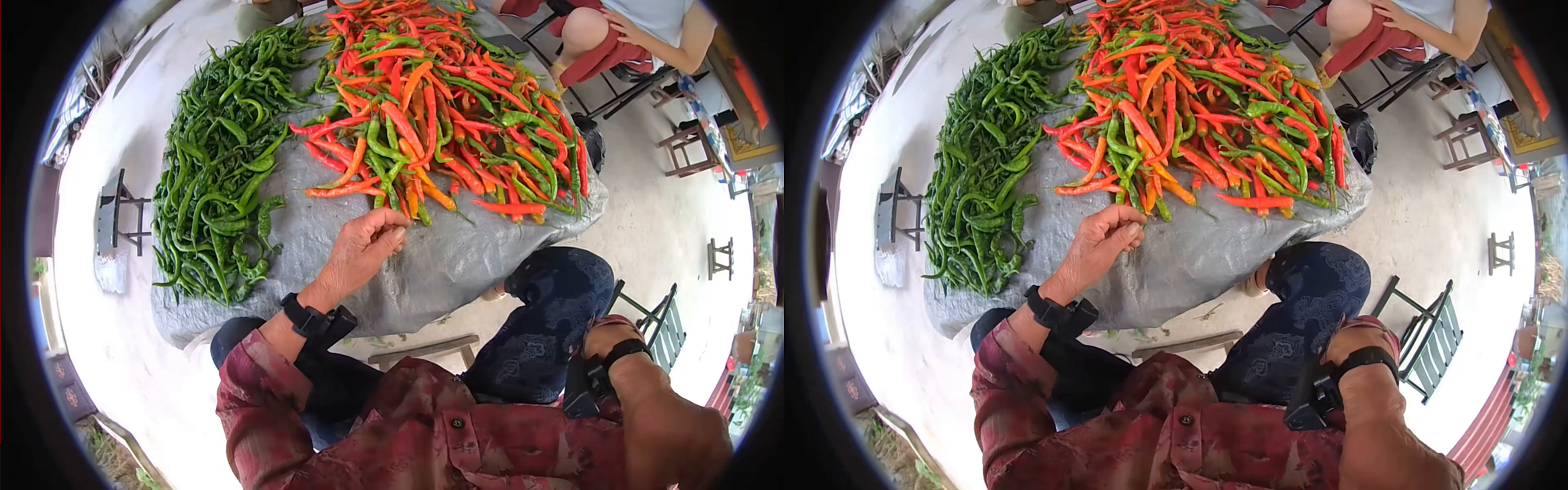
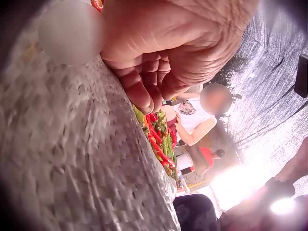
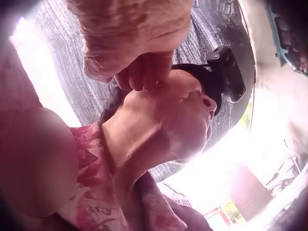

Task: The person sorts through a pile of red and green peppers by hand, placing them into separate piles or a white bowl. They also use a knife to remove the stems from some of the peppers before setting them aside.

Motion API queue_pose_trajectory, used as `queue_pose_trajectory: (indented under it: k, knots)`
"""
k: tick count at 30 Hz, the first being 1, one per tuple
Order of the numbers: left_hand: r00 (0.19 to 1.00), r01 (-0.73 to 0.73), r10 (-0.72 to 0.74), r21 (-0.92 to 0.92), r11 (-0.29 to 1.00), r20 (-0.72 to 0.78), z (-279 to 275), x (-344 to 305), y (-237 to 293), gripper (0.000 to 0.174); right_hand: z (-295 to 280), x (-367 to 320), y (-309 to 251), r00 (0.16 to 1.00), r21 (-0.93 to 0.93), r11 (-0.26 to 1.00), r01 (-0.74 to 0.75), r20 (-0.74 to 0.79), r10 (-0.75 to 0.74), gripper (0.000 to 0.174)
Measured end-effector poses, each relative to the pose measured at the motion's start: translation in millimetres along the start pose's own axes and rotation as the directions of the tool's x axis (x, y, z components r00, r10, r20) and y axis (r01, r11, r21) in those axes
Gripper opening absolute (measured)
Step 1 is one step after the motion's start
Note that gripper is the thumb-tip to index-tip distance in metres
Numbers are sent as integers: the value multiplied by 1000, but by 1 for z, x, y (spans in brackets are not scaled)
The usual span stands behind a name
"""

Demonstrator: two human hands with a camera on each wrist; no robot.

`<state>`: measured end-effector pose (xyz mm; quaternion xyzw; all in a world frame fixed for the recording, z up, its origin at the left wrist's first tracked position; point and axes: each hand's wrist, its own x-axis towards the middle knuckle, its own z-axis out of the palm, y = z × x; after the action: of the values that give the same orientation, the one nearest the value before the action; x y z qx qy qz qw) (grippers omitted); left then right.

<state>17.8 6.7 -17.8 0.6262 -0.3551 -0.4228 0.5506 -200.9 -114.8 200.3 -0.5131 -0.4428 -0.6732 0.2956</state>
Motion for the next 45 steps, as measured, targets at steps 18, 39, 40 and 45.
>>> queue_pose_trajectory:
  k: [18,39,40,45]
  knots:
    - [1000,17,-18,80,997,17,1,1,1,19,8,-14,-13,993,-79,996,-36,108,44,10]
    - [999,-19,16,101,995,36,2,4,-7,19,-12,-137,148,122,-763,253,-595,225,967,24]
    - [998,-37,31,129,991,46,0,4,-8,19,-22,-174,155,149,-842,304,-446,265,953,28]
    - [998,-9,-1,163,987,61,1,-6,6,18,-27,-250,168,-39,-924,138,-356,162,986,39]
